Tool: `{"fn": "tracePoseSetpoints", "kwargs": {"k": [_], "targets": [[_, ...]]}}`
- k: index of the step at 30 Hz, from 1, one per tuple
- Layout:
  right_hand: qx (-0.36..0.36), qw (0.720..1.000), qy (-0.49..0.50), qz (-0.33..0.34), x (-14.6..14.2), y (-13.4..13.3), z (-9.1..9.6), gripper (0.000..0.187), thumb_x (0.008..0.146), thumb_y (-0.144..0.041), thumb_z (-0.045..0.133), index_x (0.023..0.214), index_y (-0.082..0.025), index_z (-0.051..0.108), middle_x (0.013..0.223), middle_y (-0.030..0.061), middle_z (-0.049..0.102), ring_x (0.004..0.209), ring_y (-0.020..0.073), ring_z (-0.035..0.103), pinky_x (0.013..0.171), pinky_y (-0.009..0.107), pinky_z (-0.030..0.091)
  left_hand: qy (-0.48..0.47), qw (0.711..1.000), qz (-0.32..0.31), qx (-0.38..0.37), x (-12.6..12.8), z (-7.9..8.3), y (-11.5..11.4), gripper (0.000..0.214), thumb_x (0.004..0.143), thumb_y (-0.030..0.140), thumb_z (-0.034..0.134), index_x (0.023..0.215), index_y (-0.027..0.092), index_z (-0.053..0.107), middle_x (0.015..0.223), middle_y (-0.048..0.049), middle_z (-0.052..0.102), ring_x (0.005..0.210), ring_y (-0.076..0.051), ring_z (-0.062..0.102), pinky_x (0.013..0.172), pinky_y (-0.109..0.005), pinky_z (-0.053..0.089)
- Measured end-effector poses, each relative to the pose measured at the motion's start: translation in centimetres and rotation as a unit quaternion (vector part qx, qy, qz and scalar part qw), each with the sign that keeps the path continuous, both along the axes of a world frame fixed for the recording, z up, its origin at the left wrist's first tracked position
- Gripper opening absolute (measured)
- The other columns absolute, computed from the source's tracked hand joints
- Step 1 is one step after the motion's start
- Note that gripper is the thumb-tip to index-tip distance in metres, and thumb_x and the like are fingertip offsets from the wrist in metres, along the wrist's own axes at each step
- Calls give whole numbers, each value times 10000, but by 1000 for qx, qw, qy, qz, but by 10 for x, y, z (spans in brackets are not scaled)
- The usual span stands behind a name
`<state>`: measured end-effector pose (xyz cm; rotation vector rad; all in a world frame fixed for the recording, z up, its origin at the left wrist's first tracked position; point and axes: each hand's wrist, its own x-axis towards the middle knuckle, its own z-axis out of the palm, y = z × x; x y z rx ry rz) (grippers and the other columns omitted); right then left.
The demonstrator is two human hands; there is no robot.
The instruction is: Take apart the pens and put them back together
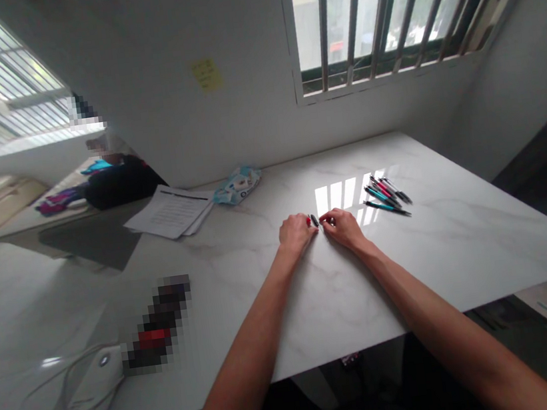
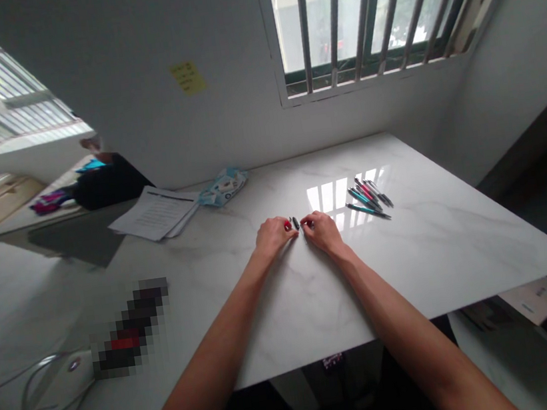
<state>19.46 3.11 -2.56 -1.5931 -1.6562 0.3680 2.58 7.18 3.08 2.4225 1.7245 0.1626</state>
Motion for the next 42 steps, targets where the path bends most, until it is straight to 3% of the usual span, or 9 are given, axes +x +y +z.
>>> {"fn": "tracePoseSetpoints", "kwargs": {"k": [20,31,36,42], "targets": [[-10,999,-31,9,-2,-3,3,241,929,-222,609,1039,-236,823,919,54,721,828,188,659,798,281,479,10,999,35,29,11,4,4,228,935,306,664,1069,203,817,1026,-183,780,963,-309,752,831,-354,569],[-18,999,-40,8,-3,-2,2,240,919,-203,617,1039,-255,819,920,39,712,847,178,652,810,266,468,35,998,40,38,11,5,6,231,959,289,614,1105,228,782,1082,-138,776,1011,-275,742,883,-335,575],[-16,999,-29,5,-2,-4,6,224,916,-215,613,1008,-245,816,921,41,721,837,180,651,816,274,473,-6,998,16,54,7,1,15,340,972,200,546,1263,286,702,1203,-94,751,1069,-243,720,934,-337,553],[-14,999,-32,1,-1,-3,4,235,908,-197,603,999,-244,814,915,39,717,842,180,649,831,279,470,-9,999,-12,30,7,-1,24,448,975,215,530,1392,328,645,1242,-89,755,1094,-264,716,955,-359,545]]}}
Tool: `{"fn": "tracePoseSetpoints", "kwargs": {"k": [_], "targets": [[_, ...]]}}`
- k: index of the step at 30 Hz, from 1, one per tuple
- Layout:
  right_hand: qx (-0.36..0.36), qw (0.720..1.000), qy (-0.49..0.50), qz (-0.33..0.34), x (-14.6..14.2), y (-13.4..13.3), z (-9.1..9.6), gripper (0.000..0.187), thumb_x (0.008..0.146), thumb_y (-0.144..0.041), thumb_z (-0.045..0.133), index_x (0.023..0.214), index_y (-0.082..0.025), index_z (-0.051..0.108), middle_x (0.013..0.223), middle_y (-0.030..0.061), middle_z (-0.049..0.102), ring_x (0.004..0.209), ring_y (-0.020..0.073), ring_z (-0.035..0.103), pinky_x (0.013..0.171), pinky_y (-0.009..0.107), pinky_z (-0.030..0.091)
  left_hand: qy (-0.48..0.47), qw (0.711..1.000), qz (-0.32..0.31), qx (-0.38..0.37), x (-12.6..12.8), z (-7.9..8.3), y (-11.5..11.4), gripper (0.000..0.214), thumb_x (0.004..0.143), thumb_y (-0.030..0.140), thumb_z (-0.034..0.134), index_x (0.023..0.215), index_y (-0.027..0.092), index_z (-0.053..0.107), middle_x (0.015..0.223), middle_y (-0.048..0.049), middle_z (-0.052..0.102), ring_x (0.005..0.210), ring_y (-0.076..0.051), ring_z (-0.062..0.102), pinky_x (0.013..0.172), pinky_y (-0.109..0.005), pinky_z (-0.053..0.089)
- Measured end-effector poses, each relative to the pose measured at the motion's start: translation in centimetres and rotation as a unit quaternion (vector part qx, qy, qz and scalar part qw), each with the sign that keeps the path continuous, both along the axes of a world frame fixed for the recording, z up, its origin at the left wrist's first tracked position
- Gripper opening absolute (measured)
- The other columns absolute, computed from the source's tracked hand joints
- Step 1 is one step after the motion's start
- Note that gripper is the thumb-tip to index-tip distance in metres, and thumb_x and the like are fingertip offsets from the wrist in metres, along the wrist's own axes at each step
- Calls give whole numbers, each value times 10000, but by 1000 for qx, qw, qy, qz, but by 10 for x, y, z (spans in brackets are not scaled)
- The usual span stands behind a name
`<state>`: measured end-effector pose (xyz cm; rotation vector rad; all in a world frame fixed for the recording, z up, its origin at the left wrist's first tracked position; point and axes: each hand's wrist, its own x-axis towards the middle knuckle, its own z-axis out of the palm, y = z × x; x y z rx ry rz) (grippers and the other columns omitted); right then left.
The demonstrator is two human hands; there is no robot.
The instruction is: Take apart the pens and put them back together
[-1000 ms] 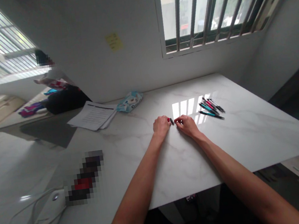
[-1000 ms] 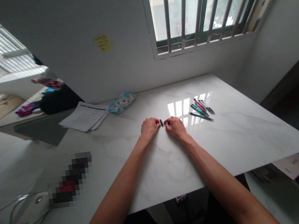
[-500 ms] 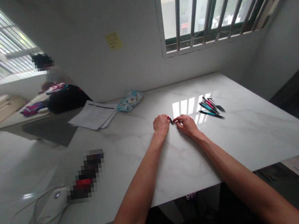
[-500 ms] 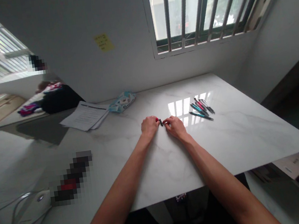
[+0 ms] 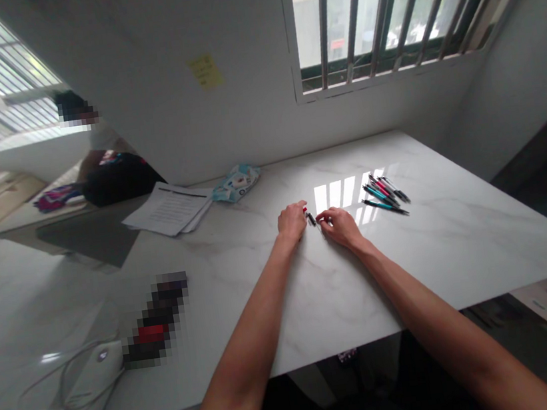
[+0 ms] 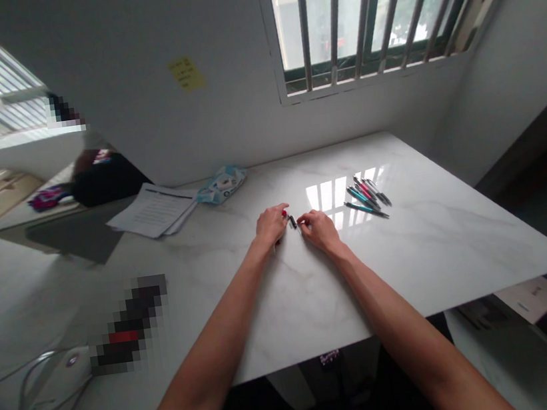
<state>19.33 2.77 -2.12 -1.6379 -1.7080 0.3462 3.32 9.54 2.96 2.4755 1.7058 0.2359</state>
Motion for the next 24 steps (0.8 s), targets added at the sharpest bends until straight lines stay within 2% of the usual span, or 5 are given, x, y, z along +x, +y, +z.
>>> {"fn": "tracePoseSetpoints", "kwargs": {"k": [14,19,24], "targets": [[9,1000,-10,6,2,4,-6,230,912,-206,610,1030,-241,803,893,34,716,842,185,643,816,281,464,11,1000,-25,4,-4,3,-11,455,949,205,567,1380,321,657,1280,-75,745,1138,-263,706,998,-368,543],[3,1000,-23,7,1,4,-5,250,934,-222,603,1081,-256,802,907,35,716,858,190,639,808,281,456,21,1000,-20,-8,-5,6,-19,540,884,226,635,1418,300,625,1247,-73,757,1130,-279,709,991,-376,556],[3,999,-39,6,1,3,-5,252,948,-231,592,1083,-259,803,911,37,709,878,194,628,797,278,447,28,1000,-10,-10,1,2,-24,527,899,258,632,1422,316,623,1240,-91,755,1120,-286,713,982,-384,558]]}}
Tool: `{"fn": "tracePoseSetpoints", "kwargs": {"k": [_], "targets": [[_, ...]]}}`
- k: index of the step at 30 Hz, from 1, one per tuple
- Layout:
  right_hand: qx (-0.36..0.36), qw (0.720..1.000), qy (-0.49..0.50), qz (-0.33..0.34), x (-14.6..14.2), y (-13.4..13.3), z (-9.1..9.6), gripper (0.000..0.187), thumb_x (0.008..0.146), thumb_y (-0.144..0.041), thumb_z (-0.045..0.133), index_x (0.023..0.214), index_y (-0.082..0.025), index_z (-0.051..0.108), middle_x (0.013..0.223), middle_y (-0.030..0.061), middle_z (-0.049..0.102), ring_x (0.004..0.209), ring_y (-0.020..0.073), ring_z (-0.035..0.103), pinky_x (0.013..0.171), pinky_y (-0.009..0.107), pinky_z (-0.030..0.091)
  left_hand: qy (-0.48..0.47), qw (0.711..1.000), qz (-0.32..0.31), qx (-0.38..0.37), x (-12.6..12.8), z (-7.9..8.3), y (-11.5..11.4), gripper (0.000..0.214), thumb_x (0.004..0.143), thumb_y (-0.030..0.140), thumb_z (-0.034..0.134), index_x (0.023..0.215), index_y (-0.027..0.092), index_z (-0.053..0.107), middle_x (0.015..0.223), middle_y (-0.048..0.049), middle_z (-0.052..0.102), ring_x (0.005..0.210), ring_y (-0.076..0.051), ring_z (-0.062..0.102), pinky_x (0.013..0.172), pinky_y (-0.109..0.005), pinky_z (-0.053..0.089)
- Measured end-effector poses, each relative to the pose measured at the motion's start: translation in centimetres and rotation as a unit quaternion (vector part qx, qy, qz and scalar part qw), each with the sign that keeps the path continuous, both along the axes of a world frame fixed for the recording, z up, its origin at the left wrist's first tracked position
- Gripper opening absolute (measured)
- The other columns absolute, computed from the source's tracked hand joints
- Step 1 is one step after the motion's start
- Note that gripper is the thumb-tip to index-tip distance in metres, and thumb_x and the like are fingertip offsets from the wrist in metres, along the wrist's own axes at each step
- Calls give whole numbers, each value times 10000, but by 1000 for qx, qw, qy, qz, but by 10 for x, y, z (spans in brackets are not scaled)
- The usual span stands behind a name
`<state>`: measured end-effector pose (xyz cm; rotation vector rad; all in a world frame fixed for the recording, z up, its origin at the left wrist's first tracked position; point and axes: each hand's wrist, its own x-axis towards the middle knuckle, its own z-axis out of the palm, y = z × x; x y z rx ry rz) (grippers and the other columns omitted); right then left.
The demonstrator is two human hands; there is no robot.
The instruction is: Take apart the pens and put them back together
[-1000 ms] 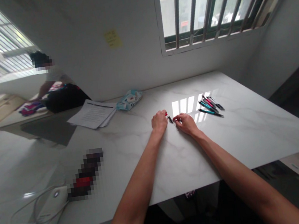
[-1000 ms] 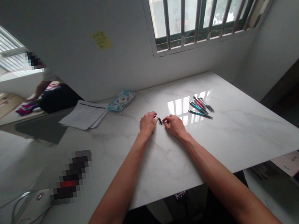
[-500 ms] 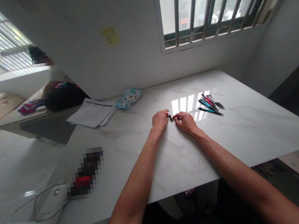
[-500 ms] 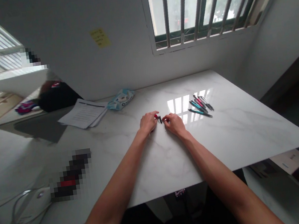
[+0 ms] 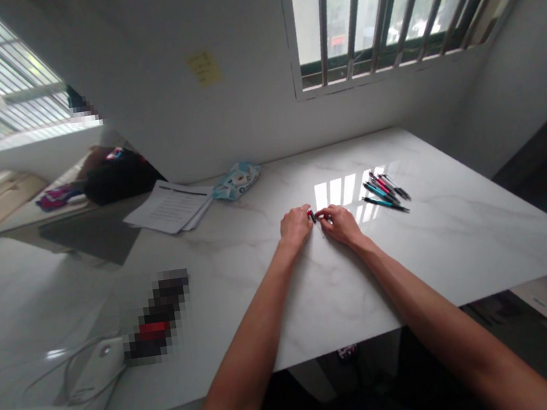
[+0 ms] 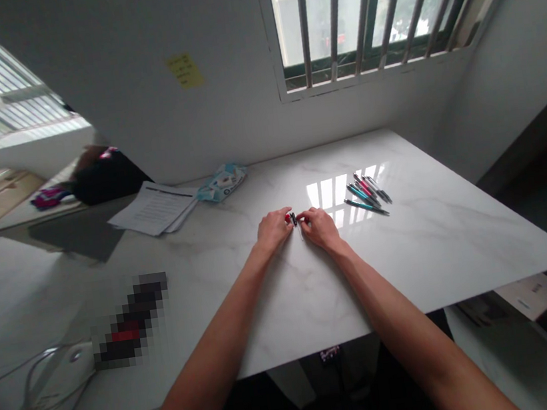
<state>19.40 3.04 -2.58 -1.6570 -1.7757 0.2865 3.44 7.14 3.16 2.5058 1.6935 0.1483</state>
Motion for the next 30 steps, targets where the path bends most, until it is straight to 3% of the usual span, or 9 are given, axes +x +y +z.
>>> {"fn": "tracePoseSetpoints", "kwargs": {"k": [13,22,30], "targets": [[-15,1000,-6,1,-4,-3,7,263,959,-239,585,1109,-264,799,944,48,711,906,202,633,810,288,454,-23,1000,6,10,-1,-3,3,420,952,254,579,1358,314,670,1249,-92,748,1123,-283,705,988,-385,546],[-11,1000,-7,5,-4,-3,4,240,963,-251,591,1099,-255,788,924,38,705,915,200,619,850,294,441,-46,999,-12,5,-3,-3,8,647,930,138,573,1538,336,471,1375,-76,687,1219,-242,665,1053,-348,507],[-14,1000,-10,6,-5,-5,7,235,965,-261,593,1104,-261,782,923,39,708,933,210,614,856,303,448,-44,999,-11,9,-4,-5,11,589,937,190,581,1504,336,524,1372,-73,697,1196,-262,680,1033,-372,525]]}}
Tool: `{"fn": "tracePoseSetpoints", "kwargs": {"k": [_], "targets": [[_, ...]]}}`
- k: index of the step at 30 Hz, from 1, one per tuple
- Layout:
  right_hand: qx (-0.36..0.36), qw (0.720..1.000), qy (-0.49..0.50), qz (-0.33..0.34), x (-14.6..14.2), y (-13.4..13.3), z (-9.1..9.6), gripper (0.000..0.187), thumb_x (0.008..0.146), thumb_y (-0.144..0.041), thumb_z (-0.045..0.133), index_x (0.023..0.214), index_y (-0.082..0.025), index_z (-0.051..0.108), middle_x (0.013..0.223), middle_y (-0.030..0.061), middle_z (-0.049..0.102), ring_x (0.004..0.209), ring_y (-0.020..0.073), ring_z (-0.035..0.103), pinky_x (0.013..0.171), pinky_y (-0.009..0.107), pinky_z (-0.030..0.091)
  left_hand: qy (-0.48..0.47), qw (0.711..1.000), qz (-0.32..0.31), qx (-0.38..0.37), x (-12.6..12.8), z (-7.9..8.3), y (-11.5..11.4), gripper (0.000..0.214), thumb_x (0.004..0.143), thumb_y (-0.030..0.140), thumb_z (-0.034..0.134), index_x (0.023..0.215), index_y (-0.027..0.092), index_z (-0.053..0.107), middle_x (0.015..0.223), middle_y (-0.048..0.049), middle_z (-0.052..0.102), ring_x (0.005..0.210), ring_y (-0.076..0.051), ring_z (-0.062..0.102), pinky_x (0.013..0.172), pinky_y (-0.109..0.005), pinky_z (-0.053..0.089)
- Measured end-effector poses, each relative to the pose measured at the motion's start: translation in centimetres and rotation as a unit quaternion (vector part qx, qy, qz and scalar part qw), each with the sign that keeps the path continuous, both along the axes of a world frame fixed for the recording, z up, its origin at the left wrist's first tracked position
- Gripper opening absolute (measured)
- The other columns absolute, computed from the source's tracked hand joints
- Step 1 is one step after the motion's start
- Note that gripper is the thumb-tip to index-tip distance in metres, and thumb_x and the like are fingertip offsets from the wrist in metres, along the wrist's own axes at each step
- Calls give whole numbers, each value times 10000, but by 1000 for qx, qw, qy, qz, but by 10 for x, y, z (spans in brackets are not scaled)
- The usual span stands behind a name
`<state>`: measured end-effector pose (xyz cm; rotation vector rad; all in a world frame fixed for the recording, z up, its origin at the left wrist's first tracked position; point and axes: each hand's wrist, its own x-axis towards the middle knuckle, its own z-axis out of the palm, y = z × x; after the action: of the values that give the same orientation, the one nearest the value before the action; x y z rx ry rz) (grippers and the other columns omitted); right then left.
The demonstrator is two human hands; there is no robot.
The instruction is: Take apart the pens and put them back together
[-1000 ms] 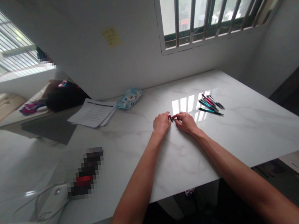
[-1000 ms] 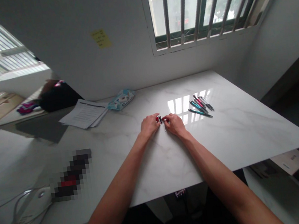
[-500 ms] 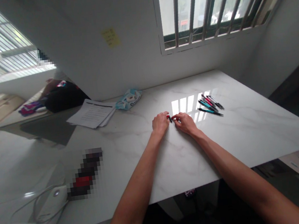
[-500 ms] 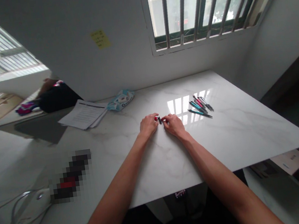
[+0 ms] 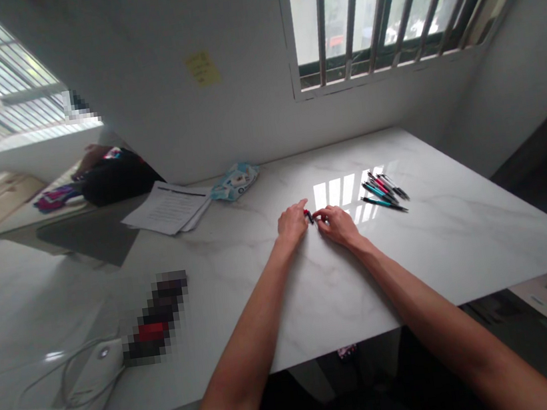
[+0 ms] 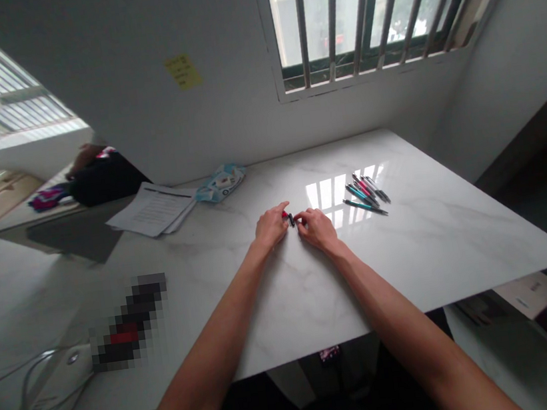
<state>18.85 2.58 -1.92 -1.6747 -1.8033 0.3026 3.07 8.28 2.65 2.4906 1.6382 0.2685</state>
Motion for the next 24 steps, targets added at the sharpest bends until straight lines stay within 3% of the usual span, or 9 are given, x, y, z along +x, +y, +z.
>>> {"fn": "tracePoseSetpoints", "kwargs": {"k": [17,24], "targets": [[8,1000,-2,0,1,0,-2,235,962,-258,593,1100,-263,783,928,36,718,918,209,624,828,303,453,2,1000,-13,-13,-4,4,-4,615,912,241,632,1514,305,524,1419,-67,668,1233,-263,656,1057,-366,517],[0,1000,-2,0,1,1,-2,236,959,-255,600,1107,-261,783,924,39,715,933,211,624,848,304,460,-4,1000,11,-12,1,0,-4,560,943,299,622,1497,317,542,1401,-68,677,1246,-259,647,1066,-361,508]]}}
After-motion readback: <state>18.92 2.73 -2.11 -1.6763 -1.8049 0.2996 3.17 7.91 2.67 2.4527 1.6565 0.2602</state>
